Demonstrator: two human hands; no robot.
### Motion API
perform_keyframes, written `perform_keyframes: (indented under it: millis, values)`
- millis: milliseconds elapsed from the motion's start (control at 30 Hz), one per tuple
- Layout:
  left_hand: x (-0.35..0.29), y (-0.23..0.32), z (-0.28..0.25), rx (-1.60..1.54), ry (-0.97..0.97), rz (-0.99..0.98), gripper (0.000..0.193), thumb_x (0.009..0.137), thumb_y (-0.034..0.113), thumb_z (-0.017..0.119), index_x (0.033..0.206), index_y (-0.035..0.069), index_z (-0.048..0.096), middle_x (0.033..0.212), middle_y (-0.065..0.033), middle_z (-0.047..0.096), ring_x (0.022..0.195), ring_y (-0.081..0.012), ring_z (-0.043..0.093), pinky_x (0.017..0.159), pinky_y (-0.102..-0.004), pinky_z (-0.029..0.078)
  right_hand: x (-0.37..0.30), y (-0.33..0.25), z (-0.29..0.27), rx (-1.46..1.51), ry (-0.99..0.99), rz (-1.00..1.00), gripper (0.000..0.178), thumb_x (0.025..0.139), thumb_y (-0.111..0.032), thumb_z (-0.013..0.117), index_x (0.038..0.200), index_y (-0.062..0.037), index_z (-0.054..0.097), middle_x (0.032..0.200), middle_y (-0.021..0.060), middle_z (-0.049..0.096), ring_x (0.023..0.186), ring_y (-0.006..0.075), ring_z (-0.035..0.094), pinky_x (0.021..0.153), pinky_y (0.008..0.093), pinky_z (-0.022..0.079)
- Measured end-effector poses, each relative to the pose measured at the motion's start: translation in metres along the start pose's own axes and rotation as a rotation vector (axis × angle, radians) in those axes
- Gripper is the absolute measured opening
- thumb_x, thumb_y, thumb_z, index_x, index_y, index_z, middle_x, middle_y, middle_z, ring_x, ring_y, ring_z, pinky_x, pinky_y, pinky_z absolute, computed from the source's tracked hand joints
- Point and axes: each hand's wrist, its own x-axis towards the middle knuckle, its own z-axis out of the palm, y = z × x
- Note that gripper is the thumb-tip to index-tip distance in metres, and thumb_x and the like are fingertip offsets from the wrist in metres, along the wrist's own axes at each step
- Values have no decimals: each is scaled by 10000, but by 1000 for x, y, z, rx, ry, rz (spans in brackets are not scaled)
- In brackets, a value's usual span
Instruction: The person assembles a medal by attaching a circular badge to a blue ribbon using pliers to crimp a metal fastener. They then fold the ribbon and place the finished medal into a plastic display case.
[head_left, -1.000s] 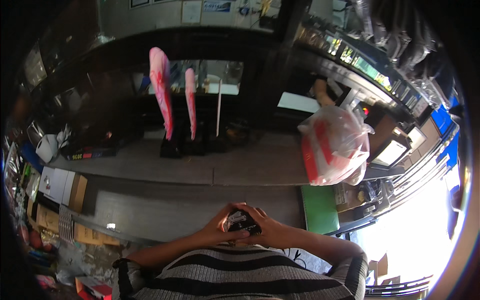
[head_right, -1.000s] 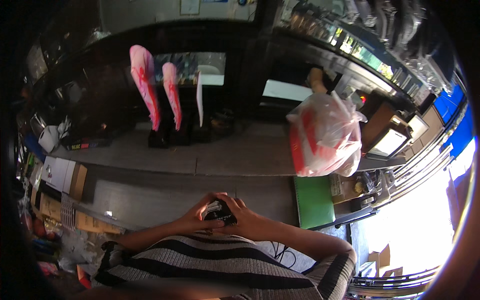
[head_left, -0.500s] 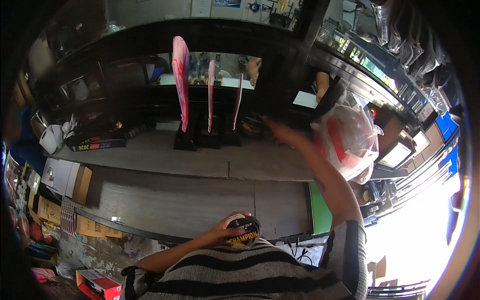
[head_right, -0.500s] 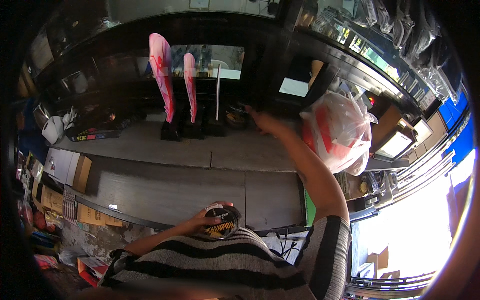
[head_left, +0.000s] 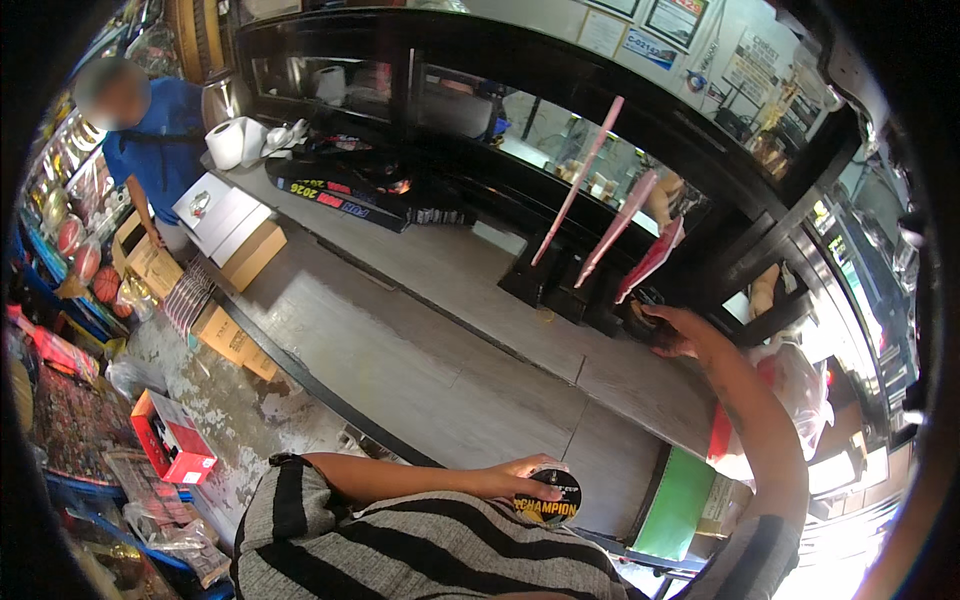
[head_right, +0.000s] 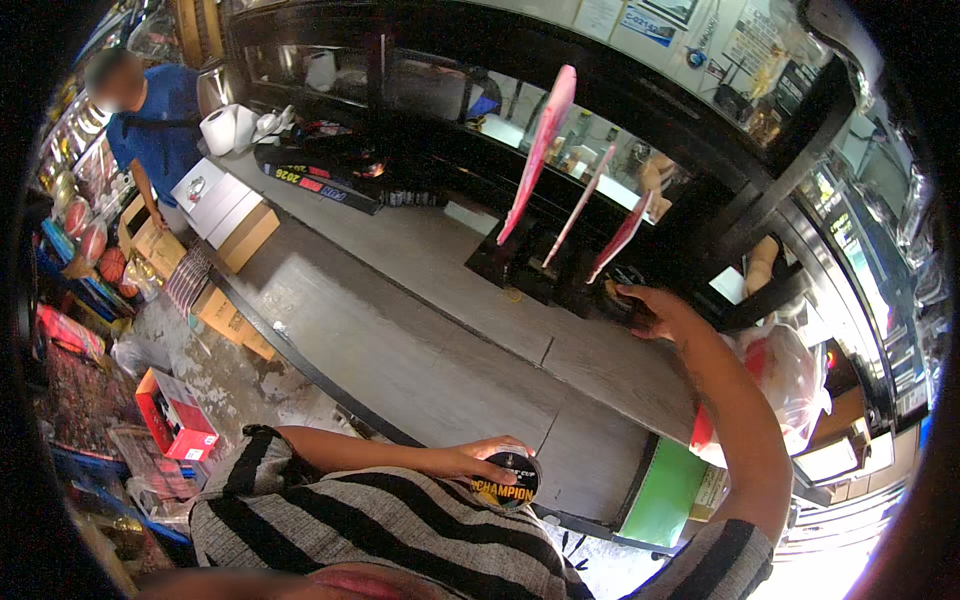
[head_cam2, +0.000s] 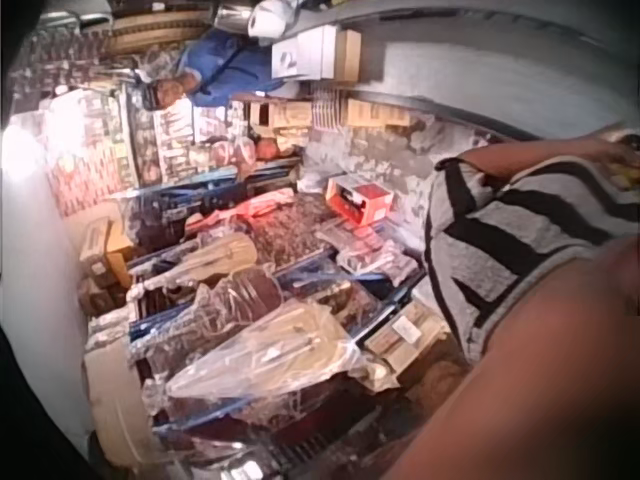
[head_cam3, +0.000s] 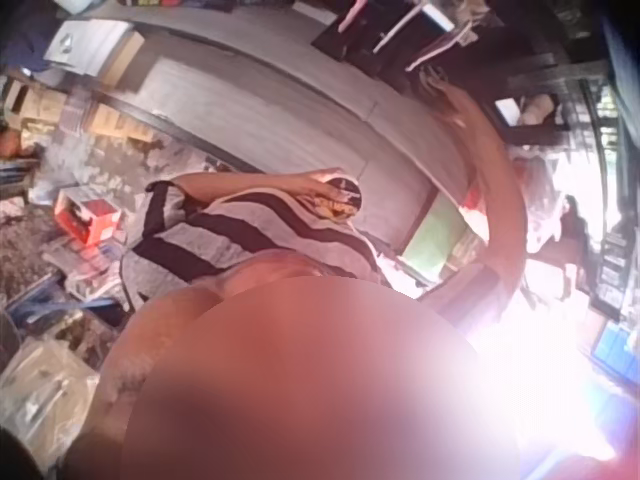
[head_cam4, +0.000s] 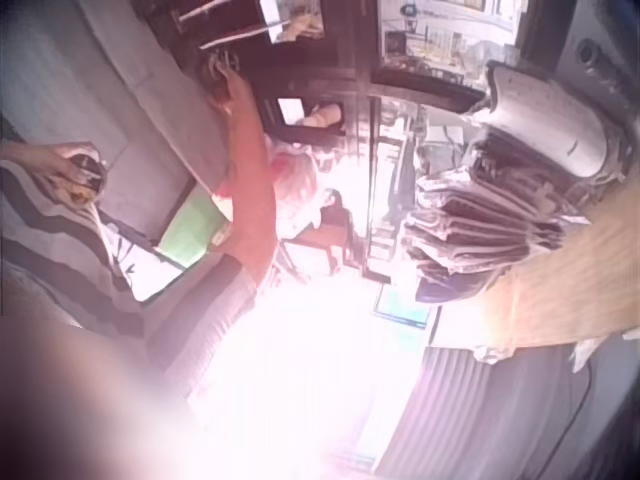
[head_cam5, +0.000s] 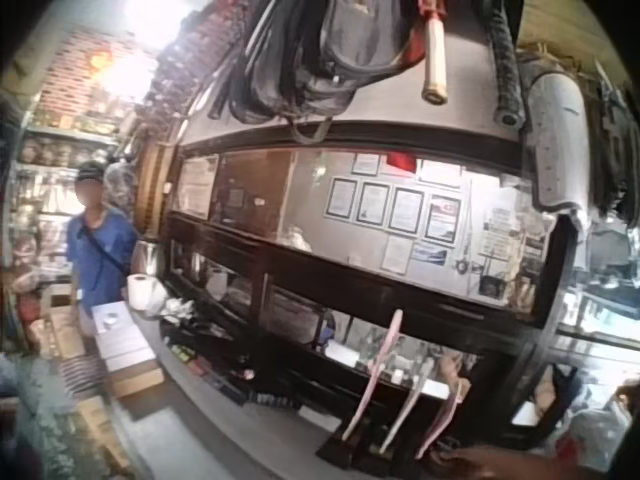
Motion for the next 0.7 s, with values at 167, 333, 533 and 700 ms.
perform_keyframes:
  millis: [167, 333, 533, 700]
  values:
    - [-4, -13, -3, -42, 39, 15, 1010, 796, 592, 798, 1533, 91, 322, 1445, -197, 450, 1326, -320, 496, 931, -404, 556, -5, -10, 0, 4, -101, 31, 484, 830, -359, 837, 1203, -142, 619, 1211, 65, 575, 1135, 226, 531, 936, 485, 474]
    - [-7, -18, -3, -85, 41, 26, 866, 871, 503, 761, 1525, 111, 351, 1478, -141, 429, 1383, -252, 416, 1076, -375, 404, -2, -4, 1, 79, -129, -13, 486, 825, -337, 844, 1207, -133, 621, 1189, 65, 633, 1095, 231, 599, 946, 451, 483]
    - [-12, -11, -3, -180, 61, -26, 788, 904, 433, 752, 1511, 105, 370, 1461, -110, 457, 1382, -229, 434, 1124, -365, 389, -2, 19, 1, 444, -245, -143, 361, 888, -142, 779, 1217, -111, 635, 1147, 71, 694, 1085, 226, 642, 919, 462, 508]
    - [-18, -11, -5, -405, 177, -103, 994, 817, 440, 827, 1534, 51, 260, 1364, -186, 550, 1140, -248, 647, 786, -354, 612, -49, 64, -1, 8, 41, -693, 600, 872, -155, 782, 1385, -90, 479, 1314, 132, 595, 1231, 279, 582, 1033, 477, 475]
